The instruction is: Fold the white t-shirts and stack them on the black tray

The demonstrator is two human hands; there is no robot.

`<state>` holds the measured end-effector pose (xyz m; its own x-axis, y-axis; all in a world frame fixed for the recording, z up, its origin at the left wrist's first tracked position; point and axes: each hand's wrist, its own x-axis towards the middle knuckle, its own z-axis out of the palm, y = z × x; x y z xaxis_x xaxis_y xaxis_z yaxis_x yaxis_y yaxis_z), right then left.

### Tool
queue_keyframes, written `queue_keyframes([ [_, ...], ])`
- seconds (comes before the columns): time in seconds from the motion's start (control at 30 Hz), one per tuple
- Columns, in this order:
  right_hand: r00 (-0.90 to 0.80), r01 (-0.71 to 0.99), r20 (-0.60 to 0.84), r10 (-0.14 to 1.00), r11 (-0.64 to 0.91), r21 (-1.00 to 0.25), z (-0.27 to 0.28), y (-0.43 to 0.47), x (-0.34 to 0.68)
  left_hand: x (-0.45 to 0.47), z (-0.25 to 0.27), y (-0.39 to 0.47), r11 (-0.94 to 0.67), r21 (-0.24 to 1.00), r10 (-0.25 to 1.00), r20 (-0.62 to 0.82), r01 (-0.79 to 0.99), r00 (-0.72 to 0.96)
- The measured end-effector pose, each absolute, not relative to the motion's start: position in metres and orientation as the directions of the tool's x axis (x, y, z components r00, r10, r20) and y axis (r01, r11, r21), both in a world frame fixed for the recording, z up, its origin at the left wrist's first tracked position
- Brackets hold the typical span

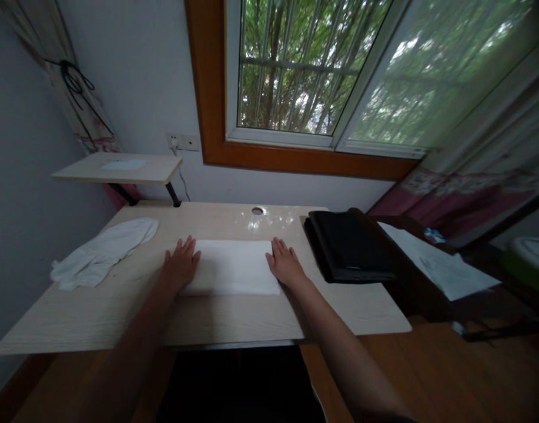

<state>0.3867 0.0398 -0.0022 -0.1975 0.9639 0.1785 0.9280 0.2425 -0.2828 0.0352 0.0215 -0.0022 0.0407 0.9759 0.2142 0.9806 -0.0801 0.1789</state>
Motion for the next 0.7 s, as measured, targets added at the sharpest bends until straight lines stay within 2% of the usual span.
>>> queue_keyframes([
  [0.13,-0.215,0.899,0.339,0.916,0.321,-0.297,0.017,0.017,0.366,0.045,0.015,0.002,-0.244,0.106,0.907,0.377,0.964,0.188],
  [0.27,-0.455,0.793,0.350,0.819,0.551,-0.259,0.025,-0.012,0.329,0.070,0.016,-0.021,-0.449,0.058,0.853,0.324,0.892,0.409],
  [0.4,-0.566,0.738,0.306,0.766,0.635,-0.227,0.013,-0.029,0.313,0.077,0.002,-0.036,-0.460,0.034,0.857,0.278,0.887,0.434],
  [0.7,-0.613,0.709,0.311,0.726,0.679,-0.189,-0.003,-0.034,0.371,0.033,-0.013,-0.045,-0.494,0.047,0.852,0.229,0.868,0.472],
])
